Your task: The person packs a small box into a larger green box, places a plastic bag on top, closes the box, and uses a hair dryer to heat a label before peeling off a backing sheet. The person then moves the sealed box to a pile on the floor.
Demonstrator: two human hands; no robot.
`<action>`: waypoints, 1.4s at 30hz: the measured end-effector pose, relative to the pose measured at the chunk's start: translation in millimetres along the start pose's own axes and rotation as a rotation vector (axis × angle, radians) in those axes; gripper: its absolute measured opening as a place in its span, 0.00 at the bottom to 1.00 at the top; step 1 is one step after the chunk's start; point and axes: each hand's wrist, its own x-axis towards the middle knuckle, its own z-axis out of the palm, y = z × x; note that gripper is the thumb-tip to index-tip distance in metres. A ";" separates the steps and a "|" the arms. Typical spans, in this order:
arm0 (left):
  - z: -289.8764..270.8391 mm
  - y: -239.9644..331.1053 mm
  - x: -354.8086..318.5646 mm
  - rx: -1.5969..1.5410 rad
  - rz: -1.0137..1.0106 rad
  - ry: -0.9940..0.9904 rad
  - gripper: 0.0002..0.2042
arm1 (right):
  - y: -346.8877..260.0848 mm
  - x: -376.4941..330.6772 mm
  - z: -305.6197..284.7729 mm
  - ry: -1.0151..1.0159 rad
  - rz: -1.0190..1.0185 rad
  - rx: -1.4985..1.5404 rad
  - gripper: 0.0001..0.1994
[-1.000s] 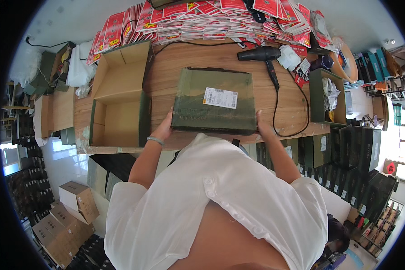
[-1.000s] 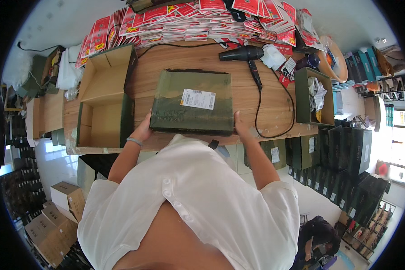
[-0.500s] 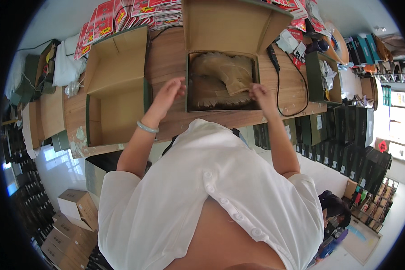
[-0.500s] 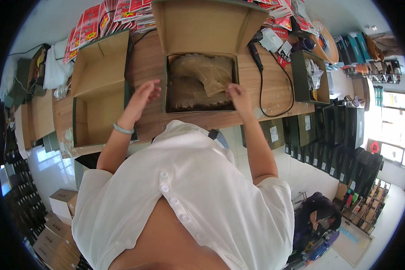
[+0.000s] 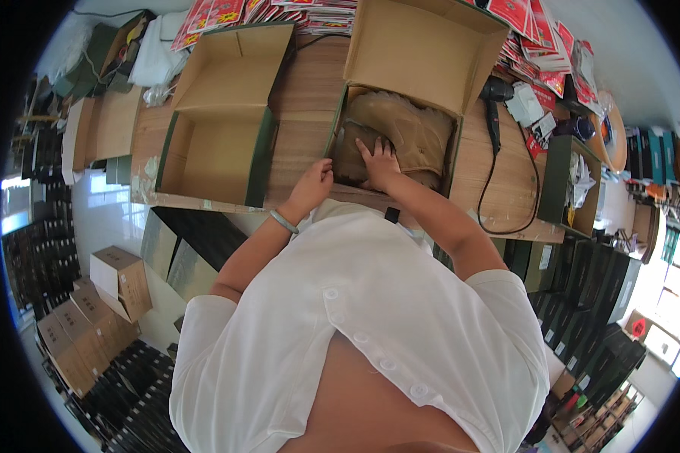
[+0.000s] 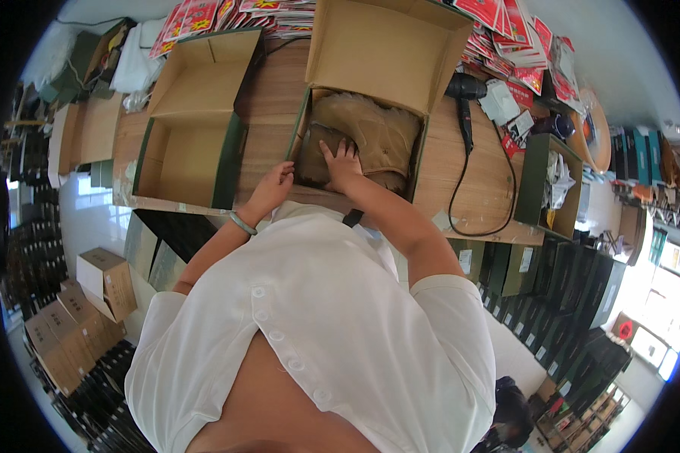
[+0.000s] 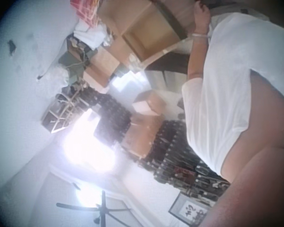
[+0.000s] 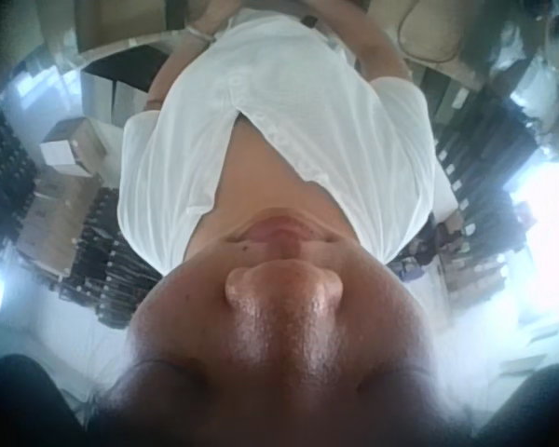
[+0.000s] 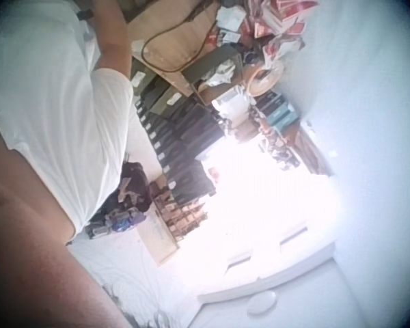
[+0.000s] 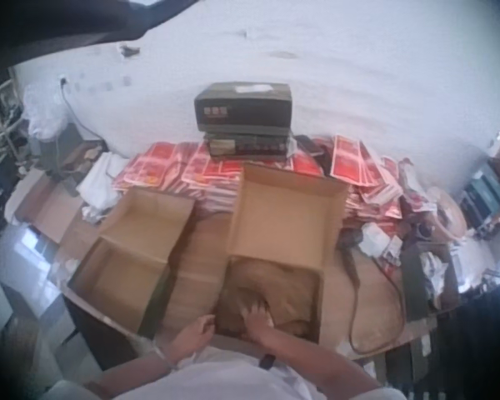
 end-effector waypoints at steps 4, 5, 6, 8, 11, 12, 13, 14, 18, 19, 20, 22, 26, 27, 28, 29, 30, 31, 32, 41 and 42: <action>15.3 -2.3 -3.0 0.071 0.041 0.139 0.18 | 21.5 -1.3 5.5 -0.050 -0.131 0.099 0.49; 18.8 -0.3 -3.5 0.121 0.035 0.167 0.18 | 28.7 -1.3 8.8 -0.006 -0.166 0.116 0.48; 21.5 2.4 -5.4 0.173 0.027 0.198 0.18 | 34.0 -1.8 11.1 0.039 -0.205 0.134 0.48; 29.9 0.3 -3.2 0.180 0.030 0.258 0.18 | 45.6 -3.1 15.2 0.113 -0.256 0.199 0.47; 32.0 4.7 4.7 0.243 -0.058 0.293 0.18 | 55.6 -6.3 6.0 0.161 -0.253 0.332 0.45; 33.0 6.3 8.4 0.268 -0.107 0.294 0.17 | 56.9 -12.0 -7.8 0.144 -0.222 0.367 0.45; 31.5 3.6 16.4 0.265 -0.178 0.224 0.17 | 57.9 -18.3 -19.3 0.123 -0.192 0.405 0.44; 27.1 -0.4 30.4 0.260 -0.248 0.153 0.17 | 62.2 -21.5 -26.7 0.129 -0.205 0.436 0.43; 32.5 14.0 61.2 -0.339 -0.532 -0.034 0.17 | 86.9 -37.0 -52.7 0.100 -0.203 0.546 0.41; 38.0 21.8 64.3 -0.378 -0.586 -0.039 0.17 | 92.9 -40.2 -56.8 0.078 -0.197 0.565 0.40; 43.5 29.6 67.5 -0.417 -0.640 -0.043 0.17 | 100.7 -42.5 -57.9 0.093 -0.227 0.615 0.39; 53.5 24.2 72.8 -0.317 -0.555 -0.100 0.16 | 114.5 -48.5 -62.8 0.122 -0.292 0.709 0.38; 97.5 16.4 71.1 -0.109 -0.443 -0.210 0.15 | 131.3 -72.7 -53.9 0.135 -0.196 0.804 0.36; 107.3 18.1 69.8 -0.120 -0.445 -0.223 0.14 | 132.0 -78.4 -52.1 0.143 -0.200 0.816 0.36; 114.2 19.4 70.9 -0.137 -0.447 -0.225 0.14 | 132.0 -83.2 -50.6 0.150 -0.205 0.828 0.36; 119.8 20.1 71.6 -0.157 -0.449 -0.222 0.14 | 131.5 -86.9 -49.9 0.157 -0.211 0.839 0.37; 122.9 21.1 72.1 -0.168 -0.442 -0.216 0.14 | 130.8 -90.0 -52.1 0.137 -0.176 0.819 0.37; 123.6 21.4 73.9 -0.177 -0.435 -0.202 0.13 | 131.5 -91.8 -53.3 0.136 -0.181 0.818 0.38; 124.1 21.5 75.3 -0.182 -0.433 -0.180 0.13 | 132.5 -93.1 -54.7 0.134 -0.186 0.817 0.38; -8.7 119.6 27.5 -0.495 0.112 -0.004 0.07 | 139.2 -89.9 -45.4 0.185 -0.248 0.903 0.34; -17.8 128.6 23.4 -0.461 0.077 0.047 0.08 | 136.6 -89.1 -44.4 0.190 -0.260 0.897 0.33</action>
